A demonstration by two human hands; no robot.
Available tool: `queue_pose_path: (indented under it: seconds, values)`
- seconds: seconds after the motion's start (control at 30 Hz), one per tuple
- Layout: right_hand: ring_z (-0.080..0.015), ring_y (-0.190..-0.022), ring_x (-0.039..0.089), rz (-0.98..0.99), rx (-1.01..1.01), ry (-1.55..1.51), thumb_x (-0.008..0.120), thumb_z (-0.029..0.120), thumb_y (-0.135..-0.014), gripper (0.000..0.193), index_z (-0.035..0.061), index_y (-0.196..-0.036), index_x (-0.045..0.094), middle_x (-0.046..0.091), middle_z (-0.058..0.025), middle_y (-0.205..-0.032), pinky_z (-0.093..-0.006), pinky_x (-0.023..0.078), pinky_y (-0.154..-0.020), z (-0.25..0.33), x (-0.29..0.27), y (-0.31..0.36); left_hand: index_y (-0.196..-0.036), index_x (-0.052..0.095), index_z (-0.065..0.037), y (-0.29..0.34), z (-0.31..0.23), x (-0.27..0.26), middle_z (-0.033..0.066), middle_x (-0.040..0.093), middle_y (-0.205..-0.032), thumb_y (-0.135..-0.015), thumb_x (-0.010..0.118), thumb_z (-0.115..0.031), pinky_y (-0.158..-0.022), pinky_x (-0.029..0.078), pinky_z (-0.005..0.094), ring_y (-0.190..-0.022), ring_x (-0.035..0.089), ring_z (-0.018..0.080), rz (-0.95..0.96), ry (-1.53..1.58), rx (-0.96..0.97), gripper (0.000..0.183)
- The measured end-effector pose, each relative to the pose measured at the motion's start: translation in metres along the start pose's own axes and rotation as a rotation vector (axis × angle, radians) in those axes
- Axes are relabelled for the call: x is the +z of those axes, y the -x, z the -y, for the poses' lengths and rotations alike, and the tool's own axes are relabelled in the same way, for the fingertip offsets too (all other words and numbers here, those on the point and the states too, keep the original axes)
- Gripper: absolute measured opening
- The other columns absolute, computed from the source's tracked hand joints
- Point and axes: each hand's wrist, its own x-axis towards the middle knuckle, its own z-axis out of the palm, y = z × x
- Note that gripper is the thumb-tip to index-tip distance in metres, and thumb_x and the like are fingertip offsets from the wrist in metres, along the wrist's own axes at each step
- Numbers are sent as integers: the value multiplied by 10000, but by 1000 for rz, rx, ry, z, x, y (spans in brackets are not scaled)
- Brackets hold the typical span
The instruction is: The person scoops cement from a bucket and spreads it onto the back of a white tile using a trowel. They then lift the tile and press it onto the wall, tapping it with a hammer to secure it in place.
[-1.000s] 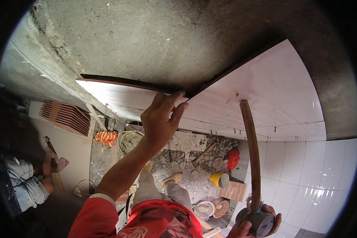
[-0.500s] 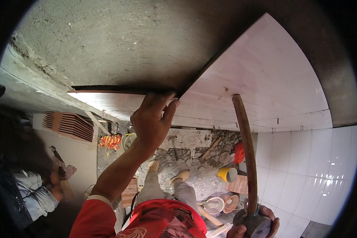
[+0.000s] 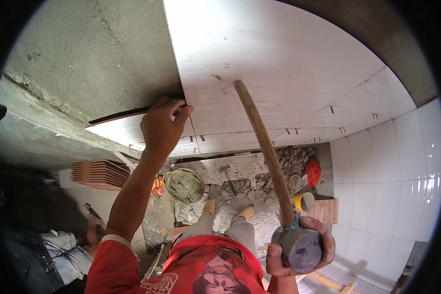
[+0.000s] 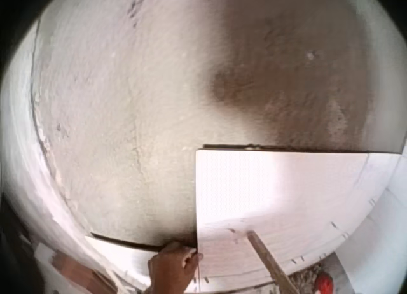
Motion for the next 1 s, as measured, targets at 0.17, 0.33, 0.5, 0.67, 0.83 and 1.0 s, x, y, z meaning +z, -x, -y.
queue_pose_path:
  seconds: [0.17,0.33,0.5,0.67,0.83,1.0]
  values:
    - [-290,-1105,572,17,-104,117,839,341,-796,946,2,-1487,290,568,-207,-1218,-424,461,-990,-13,-9,7,-914,762,-83,-5,3,0,70,668,-795,-847,792,-231,-616,500,363,-668,652,221,10,10,79,165]
    - [-296,-1092,597,-57,-93,-91,851,214,-763,884,4,-1446,330,565,-222,-1227,-419,467,-974,-24,-4,0,-916,747,-54,-6,9,1,98,680,-822,-863,781,-235,-621,494,367,-670,645,245,58,17,124,192]
    - [-306,-1021,628,-132,-166,-149,878,115,-718,844,9,-1388,377,556,-204,-1198,-420,518,-876,-32,0,-7,-900,730,-41,-8,15,5,110,641,-765,-884,752,-222,-612,485,404,-661,631,282,64,39,220,183]
    - [-295,-1015,630,-183,-182,-114,872,109,-715,813,-17,-1359,393,559,-192,-1182,-417,516,-883,-26,-11,-13,-891,721,-31,-7,14,7,99,586,-726,-902,744,-208,-571,429,389,-615,553,260,67,-9,233,179]
    - [-286,-1017,624,-164,-171,-204,872,125,-715,820,-19,-1359,386,562,-201,-1166,-414,511,-894,-29,-6,-19,-931,725,-24,-3,12,9,99,589,-729,-917,734,-202,-579,433,383,-620,562,253,22,37,259,178]
    - [-288,-1025,626,-224,-176,-248,872,114,-712,820,-4,-1361,385,542,-205,-1190,-419,514,-900,-34,-11,-11,-934,724,-13,-3,10,8,100,601,-759,-912,740,-189,-585,443,378,-632,577,244,1,12,297,179]
